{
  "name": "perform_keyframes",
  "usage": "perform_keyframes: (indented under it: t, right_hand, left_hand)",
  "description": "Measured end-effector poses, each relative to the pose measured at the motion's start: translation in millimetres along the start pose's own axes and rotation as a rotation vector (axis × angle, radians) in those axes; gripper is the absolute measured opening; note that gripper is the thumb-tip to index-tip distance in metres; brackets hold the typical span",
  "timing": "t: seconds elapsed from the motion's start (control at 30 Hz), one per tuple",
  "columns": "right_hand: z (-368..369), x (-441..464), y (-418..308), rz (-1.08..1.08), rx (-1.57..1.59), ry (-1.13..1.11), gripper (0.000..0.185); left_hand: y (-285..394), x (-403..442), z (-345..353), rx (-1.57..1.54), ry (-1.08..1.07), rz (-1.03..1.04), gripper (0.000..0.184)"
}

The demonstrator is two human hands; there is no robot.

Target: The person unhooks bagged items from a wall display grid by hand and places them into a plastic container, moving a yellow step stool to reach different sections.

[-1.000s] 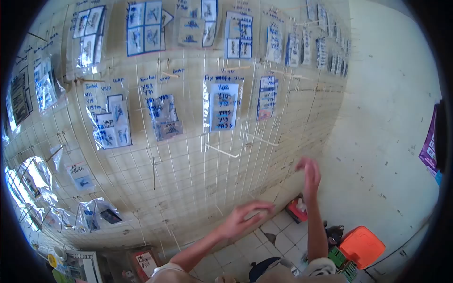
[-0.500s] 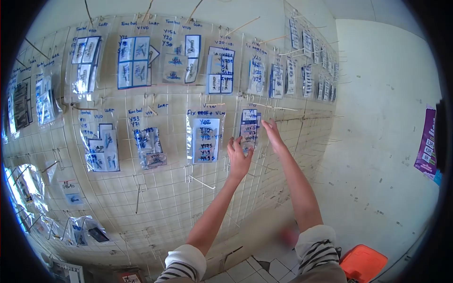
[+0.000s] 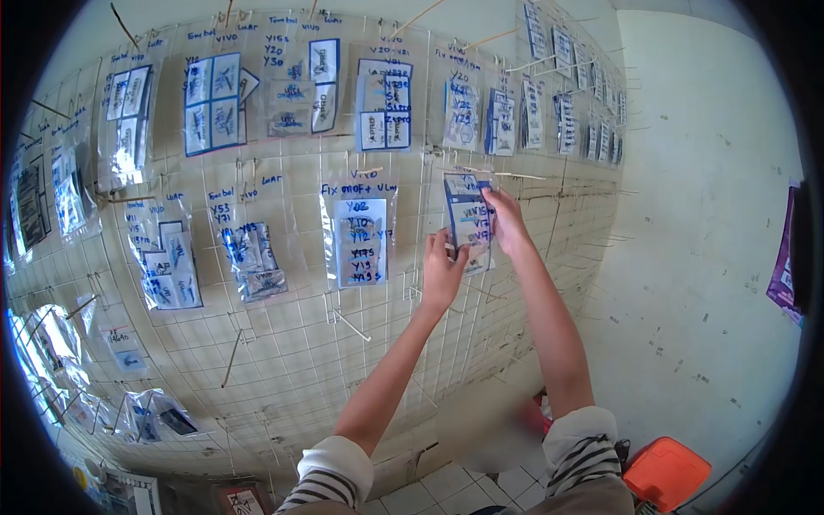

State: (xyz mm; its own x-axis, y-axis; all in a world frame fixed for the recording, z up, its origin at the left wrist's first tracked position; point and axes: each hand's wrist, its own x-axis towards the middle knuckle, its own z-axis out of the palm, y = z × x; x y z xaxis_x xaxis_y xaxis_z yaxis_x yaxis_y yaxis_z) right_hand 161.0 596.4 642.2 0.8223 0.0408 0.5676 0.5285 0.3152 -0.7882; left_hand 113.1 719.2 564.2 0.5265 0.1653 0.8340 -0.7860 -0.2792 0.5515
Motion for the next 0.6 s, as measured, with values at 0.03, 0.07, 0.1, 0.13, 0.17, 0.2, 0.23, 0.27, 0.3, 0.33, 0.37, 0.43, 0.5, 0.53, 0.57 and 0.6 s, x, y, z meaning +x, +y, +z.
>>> perform_keyframes:
  t: [0.03,0.07,0.1,0.13,0.17,0.2,0.23,0.27,0.3,0.33,0.37,0.43,0.5,0.53,0.57,0.6]
  right_hand:
    - [-2.7,-1.4,-1.3,0.003,0.001,0.003,0.015]
    - [-6.8,-2.3,-2.8,0.005,0.056,-0.006,0.014]
    - [-8.2,-6.0,-7.0,0.006,0.112,-0.016,0.013]
    - [-11.2,-11.7,-11.8,0.006,0.125,-0.019,0.015]
    - [-13.0,-17.5,-17.0,0.007,0.125,-0.017,0.015]
    - [-12.7,-24.7,-24.0,-0.005,0.145,-0.018,0.016]
    - [-13.3,-30.3,-29.5,-0.017,0.165,-0.019,0.017]
    - [-15.9,-34.0,-33.0,-0.008,0.122,-0.026,0.018]
    - [-19.7,-34.1,-32.5,-0.008,0.121,-0.023,0.018]
    - [-23.5,-31.4,-30.2,0.004,0.081,-0.045,0.022]
    - [-26.1,-28.7,-29.2,0.015,0.042,-0.070,0.027]
    - [-26.8,-18.9,-35.4,0.061,0.019,-0.050,0.034]
    - [-25.3,-12.2,-43.3,0.108,-0.002,-0.032,0.042]
    - [-24.2,-10.9,-48.2,0.062,-0.049,-0.100,0.049]
    - [-23.1,-9.3,-53.4,0.015,-0.096,-0.169,0.055]
    - [-23.2,-6.1,-58.3,0.022,-0.112,-0.265,0.058]
  left_hand:
    - [7.4,-1.8,1.2,0.000,-0.003,-0.003,0.036]
    - [14.1,-3.2,2.2,-0.062,-0.034,0.018,0.038]
    - [21.0,-5.0,2.1,-0.125,-0.064,0.039,0.040]
    - [28.6,-7.3,0.9,-0.111,-0.097,0.048,0.043]
    - [33.0,-9.0,1.1,-0.112,-0.099,0.047,0.043]
    - [36.6,-10.5,1.9,-0.148,-0.134,0.045,0.044]
    - [38.9,-11.7,2.8,-0.184,-0.170,0.044,0.045]
    - [39.7,-12.7,3.2,-0.185,-0.173,0.042,0.045]
    - [39.5,-13.4,3.2,-0.188,-0.168,0.048,0.044]
    - [38.9,-13.8,3.3,-0.190,-0.161,0.054,0.044]
    - [34.7,-13.5,4.6,-0.190,-0.161,0.054,0.044]
    - [29.2,-10.6,4.4,-0.274,-0.220,0.044,0.042]
    - [28.3,-12.3,1.9,-0.265,-0.238,0.024,0.041]
    - [29.9,-12.7,-0.7,-0.257,-0.259,0.002,0.040]
    - [28.8,-12.2,-2.7,-0.253,-0.255,0.004,0.040]
    - [27.1,-11.4,-4.4,-0.248,-0.264,0.010,0.040]
